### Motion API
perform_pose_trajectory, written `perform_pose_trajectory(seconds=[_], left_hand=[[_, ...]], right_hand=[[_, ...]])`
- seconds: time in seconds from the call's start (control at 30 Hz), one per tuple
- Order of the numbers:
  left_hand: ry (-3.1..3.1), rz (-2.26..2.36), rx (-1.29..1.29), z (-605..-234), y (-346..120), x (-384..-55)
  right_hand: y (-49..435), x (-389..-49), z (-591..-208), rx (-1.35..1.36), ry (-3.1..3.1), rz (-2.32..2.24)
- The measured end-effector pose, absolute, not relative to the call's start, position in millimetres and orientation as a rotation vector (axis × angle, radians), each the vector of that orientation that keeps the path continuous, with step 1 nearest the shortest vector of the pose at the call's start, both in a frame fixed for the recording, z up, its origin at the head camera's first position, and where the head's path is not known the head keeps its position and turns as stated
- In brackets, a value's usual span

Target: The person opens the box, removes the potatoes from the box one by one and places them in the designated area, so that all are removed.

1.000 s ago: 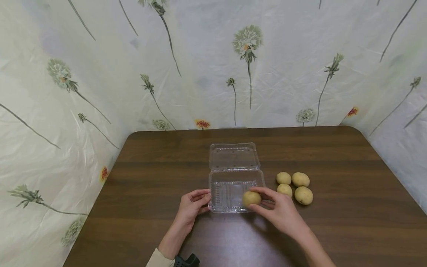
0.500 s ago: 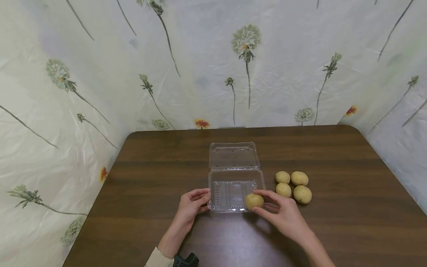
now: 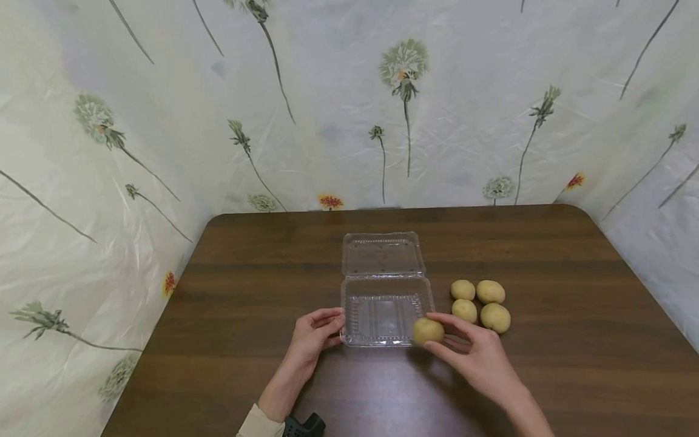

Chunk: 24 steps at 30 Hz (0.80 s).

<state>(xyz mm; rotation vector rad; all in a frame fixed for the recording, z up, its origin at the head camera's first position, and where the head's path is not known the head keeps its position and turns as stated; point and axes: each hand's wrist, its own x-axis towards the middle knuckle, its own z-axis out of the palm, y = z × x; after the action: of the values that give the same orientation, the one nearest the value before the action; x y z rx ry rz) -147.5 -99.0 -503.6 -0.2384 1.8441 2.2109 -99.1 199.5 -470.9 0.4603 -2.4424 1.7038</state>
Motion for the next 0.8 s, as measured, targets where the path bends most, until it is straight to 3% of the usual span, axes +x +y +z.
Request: perform_pose_trajectory(seconds=[0.8], left_hand=[[1.829, 2.217, -0.255, -504.1, -99.6, -148.2]], right_hand=[[229.0, -85.9, -480.7, 0.24, -2.443, 1.646]])
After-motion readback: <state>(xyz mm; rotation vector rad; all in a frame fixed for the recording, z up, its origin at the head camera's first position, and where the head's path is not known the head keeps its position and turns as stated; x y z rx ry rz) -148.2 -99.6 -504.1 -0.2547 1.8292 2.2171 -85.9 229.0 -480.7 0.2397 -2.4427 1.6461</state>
